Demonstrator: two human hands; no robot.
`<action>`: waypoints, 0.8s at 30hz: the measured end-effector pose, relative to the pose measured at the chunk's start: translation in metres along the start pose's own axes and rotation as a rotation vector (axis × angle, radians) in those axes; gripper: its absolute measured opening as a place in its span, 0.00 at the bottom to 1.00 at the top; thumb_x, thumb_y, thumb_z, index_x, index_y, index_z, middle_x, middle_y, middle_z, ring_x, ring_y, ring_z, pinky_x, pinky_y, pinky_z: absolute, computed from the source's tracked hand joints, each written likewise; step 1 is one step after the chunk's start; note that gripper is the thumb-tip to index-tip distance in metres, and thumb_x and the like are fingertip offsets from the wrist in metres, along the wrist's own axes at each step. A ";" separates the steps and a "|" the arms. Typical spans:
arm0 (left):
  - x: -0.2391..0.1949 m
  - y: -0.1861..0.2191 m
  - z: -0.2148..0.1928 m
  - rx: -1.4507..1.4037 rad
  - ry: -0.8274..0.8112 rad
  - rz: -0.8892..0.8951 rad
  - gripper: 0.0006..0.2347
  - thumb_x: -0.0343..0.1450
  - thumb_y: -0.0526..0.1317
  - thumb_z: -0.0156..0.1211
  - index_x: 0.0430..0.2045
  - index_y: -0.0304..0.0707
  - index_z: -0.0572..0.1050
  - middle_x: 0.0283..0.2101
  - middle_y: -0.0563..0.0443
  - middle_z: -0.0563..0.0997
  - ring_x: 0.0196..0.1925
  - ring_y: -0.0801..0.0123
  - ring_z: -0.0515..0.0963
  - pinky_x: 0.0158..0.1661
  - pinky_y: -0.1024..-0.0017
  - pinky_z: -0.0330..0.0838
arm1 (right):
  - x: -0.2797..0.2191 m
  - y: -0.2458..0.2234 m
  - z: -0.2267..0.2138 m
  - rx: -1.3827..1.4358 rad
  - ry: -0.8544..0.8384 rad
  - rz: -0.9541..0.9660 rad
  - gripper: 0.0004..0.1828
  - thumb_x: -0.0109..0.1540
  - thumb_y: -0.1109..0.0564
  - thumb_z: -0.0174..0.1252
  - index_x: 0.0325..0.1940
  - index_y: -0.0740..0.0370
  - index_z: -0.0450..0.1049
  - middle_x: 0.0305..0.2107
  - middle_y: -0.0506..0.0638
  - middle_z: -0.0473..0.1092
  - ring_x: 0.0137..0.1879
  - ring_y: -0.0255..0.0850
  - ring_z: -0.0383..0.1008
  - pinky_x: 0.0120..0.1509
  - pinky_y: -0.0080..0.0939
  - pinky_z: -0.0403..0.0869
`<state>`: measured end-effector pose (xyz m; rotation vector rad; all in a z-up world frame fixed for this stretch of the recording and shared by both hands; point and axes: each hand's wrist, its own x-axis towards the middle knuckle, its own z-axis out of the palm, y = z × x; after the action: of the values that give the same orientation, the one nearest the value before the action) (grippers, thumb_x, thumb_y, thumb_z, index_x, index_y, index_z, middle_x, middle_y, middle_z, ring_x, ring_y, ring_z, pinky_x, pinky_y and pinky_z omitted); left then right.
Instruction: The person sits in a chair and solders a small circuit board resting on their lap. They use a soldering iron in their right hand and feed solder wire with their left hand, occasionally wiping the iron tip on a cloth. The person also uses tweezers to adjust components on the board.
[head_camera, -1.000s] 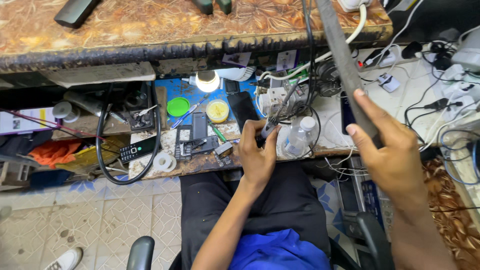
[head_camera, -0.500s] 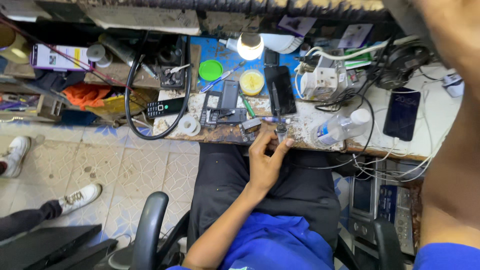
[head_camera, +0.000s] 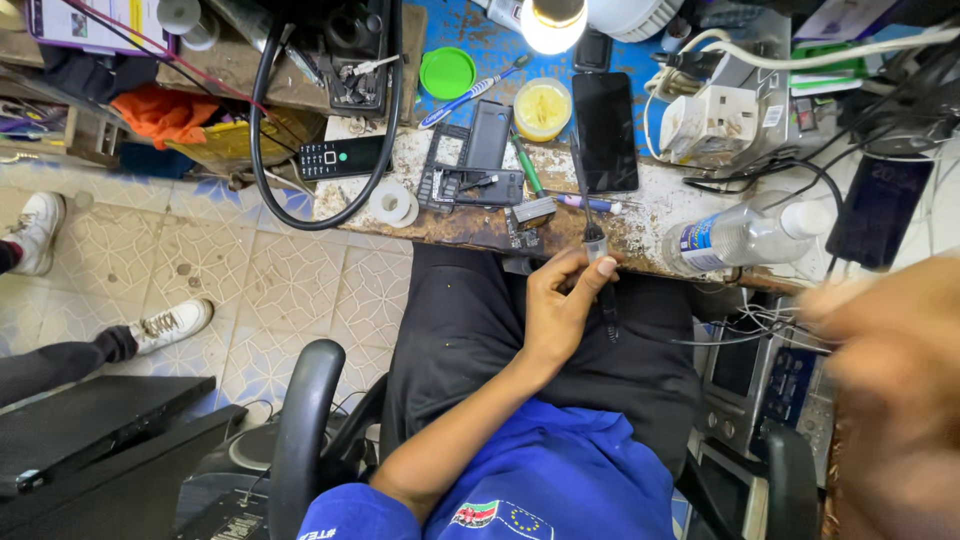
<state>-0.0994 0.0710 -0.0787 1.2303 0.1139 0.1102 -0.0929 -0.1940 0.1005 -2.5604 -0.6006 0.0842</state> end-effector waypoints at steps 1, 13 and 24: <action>0.001 0.010 0.002 -0.009 -0.013 0.003 0.08 0.74 0.43 0.65 0.29 0.40 0.84 0.30 0.52 0.81 0.31 0.81 0.76 0.32 0.79 0.74 | -0.027 -0.054 0.041 0.020 -0.055 -0.075 0.17 0.57 0.45 0.60 0.48 0.42 0.85 0.35 0.45 0.75 0.42 0.45 0.78 0.46 0.51 0.76; -0.025 0.025 0.006 -0.027 -0.121 -0.076 0.12 0.75 0.46 0.59 0.29 0.40 0.83 0.26 0.53 0.79 0.33 0.76 0.77 0.38 0.73 0.73 | -0.045 -0.030 0.286 0.425 -0.043 0.282 0.35 0.65 0.59 0.56 0.77 0.66 0.61 0.72 0.67 0.57 0.78 0.60 0.55 0.78 0.59 0.59; -0.048 -0.010 -0.013 0.092 -0.102 0.040 0.14 0.74 0.43 0.63 0.19 0.36 0.75 0.26 0.50 0.67 0.32 0.69 0.67 0.39 0.69 0.67 | -0.018 0.011 0.316 0.304 0.884 -0.312 0.30 0.63 0.55 0.60 0.68 0.67 0.64 0.41 0.73 0.68 0.34 0.59 0.68 0.36 0.55 0.70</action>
<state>-0.1487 0.0732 -0.0914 1.3278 0.0060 0.0775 -0.1584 -0.0644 -0.1810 -1.9033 -0.5518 -0.9306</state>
